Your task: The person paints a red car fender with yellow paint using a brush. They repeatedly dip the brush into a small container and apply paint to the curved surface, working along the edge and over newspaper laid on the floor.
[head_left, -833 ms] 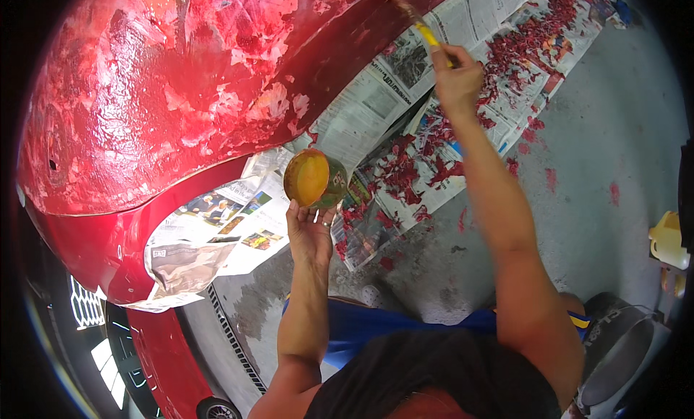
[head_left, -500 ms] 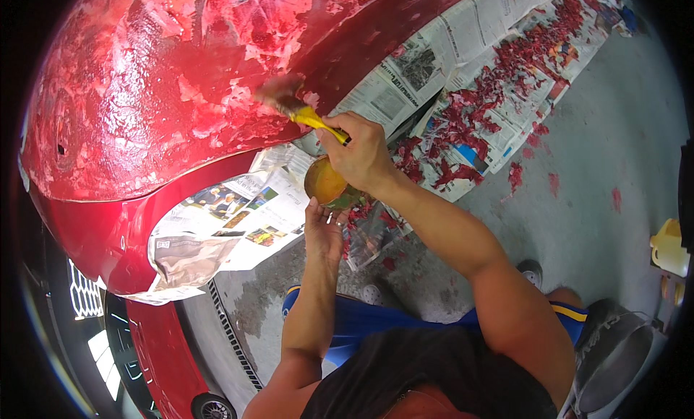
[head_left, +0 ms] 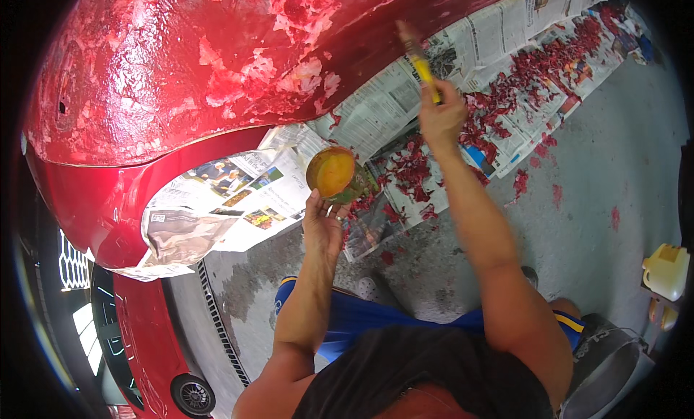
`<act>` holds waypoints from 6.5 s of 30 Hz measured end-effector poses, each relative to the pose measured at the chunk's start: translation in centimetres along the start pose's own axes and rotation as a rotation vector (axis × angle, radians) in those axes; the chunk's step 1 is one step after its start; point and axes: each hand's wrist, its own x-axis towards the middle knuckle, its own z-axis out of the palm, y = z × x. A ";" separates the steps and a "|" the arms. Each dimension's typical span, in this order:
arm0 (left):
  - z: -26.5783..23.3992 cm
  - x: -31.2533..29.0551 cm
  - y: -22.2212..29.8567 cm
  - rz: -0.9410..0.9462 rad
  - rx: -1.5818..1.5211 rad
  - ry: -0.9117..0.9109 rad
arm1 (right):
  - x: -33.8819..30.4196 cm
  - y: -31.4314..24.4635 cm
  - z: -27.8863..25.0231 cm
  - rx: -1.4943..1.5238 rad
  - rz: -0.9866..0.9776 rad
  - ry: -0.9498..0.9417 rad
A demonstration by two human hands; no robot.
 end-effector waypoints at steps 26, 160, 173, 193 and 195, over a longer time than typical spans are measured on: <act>0.9 0.0 -0.4 0.011 0.017 0.016 | 2.1 3.7 -2.4 -0.303 -0.192 -0.038; 7.8 -2.1 2.4 -0.047 -0.111 -0.254 | 13.9 -11.8 -6.3 -0.186 -0.083 -0.178; 3.2 -0.8 0.6 -0.050 -0.082 -0.113 | -4.0 -17.3 4.2 -0.043 -0.486 -0.431; 3.3 0.0 -0.2 -0.098 -0.127 -0.113 | 0.5 -14.9 2.9 -0.078 -0.736 -0.209; 3.0 0.2 -0.3 -0.101 -0.129 -0.101 | -2.0 -14.9 4.8 -0.027 -0.812 -0.308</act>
